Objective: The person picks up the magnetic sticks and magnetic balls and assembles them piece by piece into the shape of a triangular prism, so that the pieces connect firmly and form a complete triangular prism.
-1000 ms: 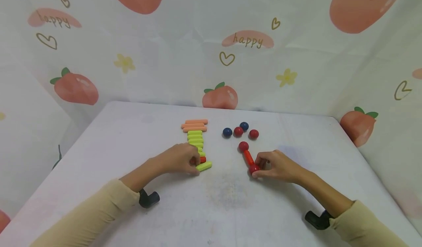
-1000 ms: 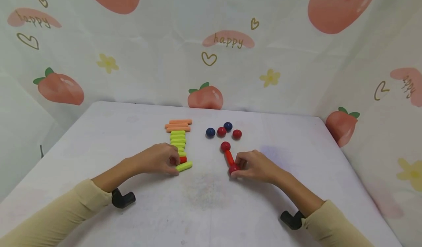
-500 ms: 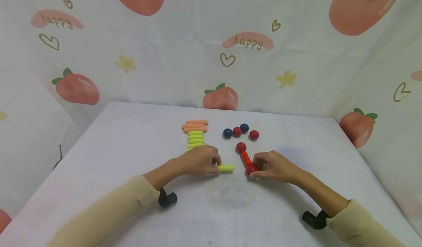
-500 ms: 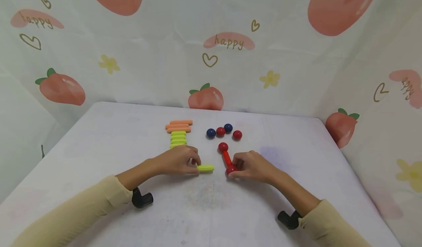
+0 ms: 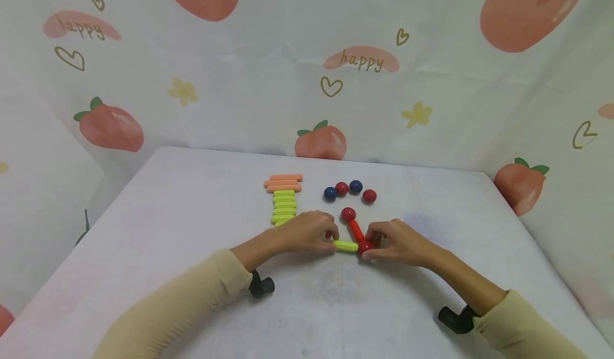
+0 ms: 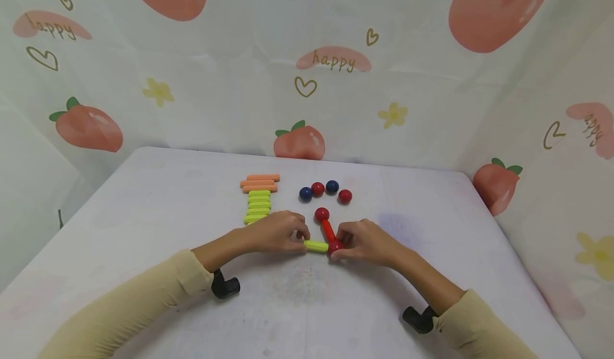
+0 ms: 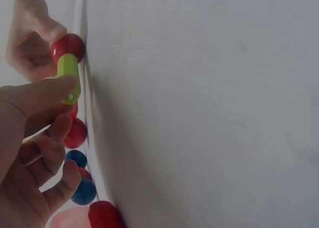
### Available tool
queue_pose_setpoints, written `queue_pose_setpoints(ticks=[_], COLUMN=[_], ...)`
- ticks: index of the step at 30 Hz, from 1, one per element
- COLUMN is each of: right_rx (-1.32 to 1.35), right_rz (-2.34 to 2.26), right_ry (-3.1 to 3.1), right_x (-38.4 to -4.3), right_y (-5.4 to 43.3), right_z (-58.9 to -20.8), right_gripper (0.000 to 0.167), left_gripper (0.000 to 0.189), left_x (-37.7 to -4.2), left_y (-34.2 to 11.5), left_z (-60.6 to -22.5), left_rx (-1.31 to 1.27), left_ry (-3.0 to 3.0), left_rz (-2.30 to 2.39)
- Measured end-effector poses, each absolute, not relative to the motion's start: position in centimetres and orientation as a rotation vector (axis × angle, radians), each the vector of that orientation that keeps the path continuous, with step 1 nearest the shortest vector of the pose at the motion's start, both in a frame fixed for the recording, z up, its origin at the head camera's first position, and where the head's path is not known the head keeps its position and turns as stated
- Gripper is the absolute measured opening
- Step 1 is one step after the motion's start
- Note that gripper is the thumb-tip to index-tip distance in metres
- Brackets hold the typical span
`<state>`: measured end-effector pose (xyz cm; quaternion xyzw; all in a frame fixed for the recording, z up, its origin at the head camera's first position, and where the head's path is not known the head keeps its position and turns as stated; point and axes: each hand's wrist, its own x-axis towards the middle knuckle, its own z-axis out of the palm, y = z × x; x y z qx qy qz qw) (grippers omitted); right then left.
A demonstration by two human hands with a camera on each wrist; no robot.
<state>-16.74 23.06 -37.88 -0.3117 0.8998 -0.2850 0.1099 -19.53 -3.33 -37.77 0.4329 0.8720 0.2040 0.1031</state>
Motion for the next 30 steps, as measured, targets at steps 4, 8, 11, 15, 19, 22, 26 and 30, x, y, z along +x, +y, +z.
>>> queue_pose_setpoints(ticks=[4,8,11,15,19,22,26,30], right_rx=[-0.914,-0.912,-0.91,-0.906,-0.897,-0.885,-0.868,-0.876], right_rz=[-0.837,-0.839,-0.84,-0.841,-0.843,-0.839,-0.835,-0.839], right_ry=[2.641,2.64,2.641,2.641,2.639,2.64,2.643,2.647], right_x=[-16.8,-16.8,-16.8,-16.8,-16.8,-16.8,-16.8,-16.8], right_y=[23.1,23.1,23.2,23.3,23.3,23.3,23.3,23.2], right_z=[-37.9,-37.9,-37.9,-38.0,-38.0,-38.1,-38.1,-38.1], right_gripper=[0.027,0.027,0.027,0.027,0.027,0.027,0.028,0.027], left_gripper=[0.023,0.024,0.024,0.021,0.022,0.025,0.029,0.031], left_x=[-19.8,-20.1,-20.2,-19.8,-19.0,-18.5,-18.1,-17.9], left_y=[-4.7,-7.0,-9.0,-11.0,-12.0,-12.4,-12.8,-13.6], left_z=[-37.7,-37.6,-37.5,-37.2,-36.8,-36.6,-36.5,-36.9], left_rx=[1.237,1.154,1.084,1.033,0.997,0.99,0.961,0.917], left_ry=[2.575,2.575,2.584,2.633,2.686,2.733,2.769,2.766], left_rz=[0.653,0.786,0.872,0.886,0.804,0.72,0.654,0.648])
